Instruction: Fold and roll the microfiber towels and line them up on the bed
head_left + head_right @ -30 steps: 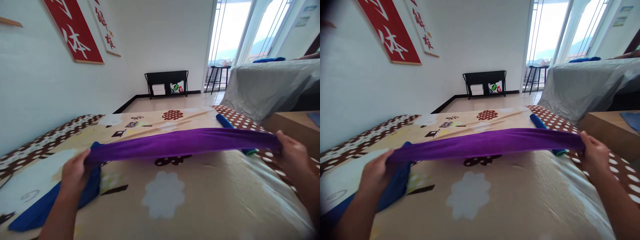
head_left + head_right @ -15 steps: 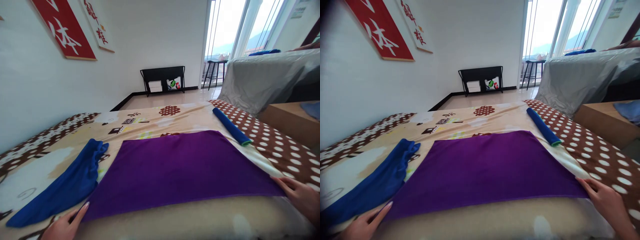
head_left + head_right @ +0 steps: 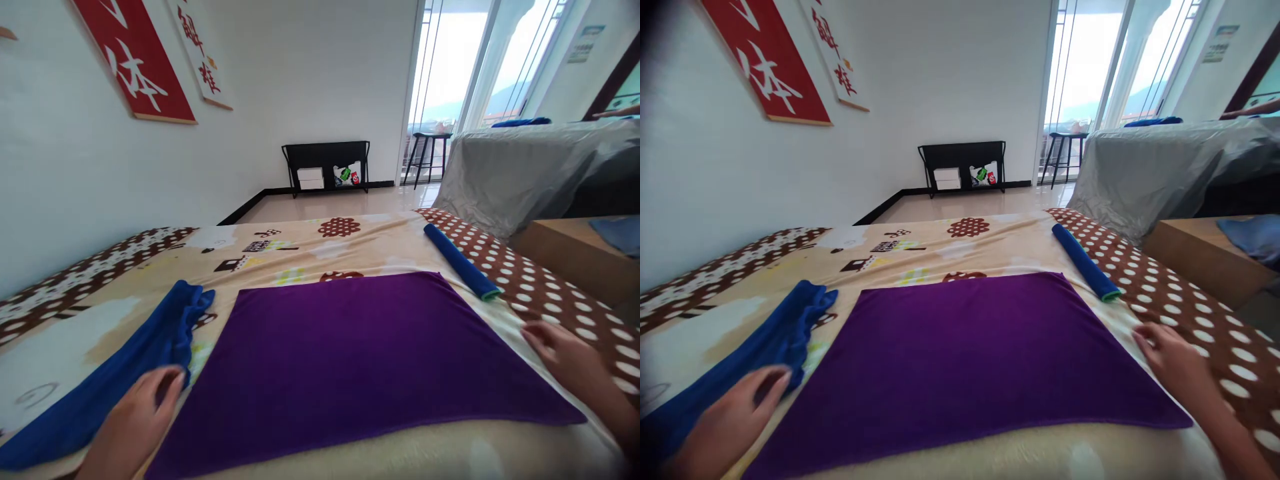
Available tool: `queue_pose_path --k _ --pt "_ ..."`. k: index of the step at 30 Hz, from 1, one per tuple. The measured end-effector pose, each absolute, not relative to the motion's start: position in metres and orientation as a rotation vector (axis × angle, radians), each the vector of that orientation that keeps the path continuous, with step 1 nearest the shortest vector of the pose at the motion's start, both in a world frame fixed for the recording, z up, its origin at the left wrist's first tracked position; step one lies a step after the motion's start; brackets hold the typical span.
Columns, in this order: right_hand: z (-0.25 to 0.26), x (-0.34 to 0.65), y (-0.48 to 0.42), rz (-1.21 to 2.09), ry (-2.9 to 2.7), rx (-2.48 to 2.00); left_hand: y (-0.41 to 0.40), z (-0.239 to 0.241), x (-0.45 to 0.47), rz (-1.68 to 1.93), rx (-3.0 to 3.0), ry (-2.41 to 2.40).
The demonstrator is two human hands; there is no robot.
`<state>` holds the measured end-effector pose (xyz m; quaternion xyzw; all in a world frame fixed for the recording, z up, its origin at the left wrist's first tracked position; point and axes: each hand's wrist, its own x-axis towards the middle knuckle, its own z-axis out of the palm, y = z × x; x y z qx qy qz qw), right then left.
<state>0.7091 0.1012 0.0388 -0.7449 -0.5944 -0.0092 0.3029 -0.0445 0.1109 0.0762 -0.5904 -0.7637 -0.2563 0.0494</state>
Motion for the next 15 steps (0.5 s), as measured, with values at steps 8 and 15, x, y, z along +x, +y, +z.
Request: queue_pose_path --k 8,15 --pt "0.039 0.630 0.296 -0.004 -1.696 -2.112 0.300 0.061 -0.014 -0.620 -2.031 -2.169" --pt "0.006 0.647 0.327 -0.134 -1.770 -2.222 0.340 0.017 -0.044 -0.525 -1.964 -2.244"
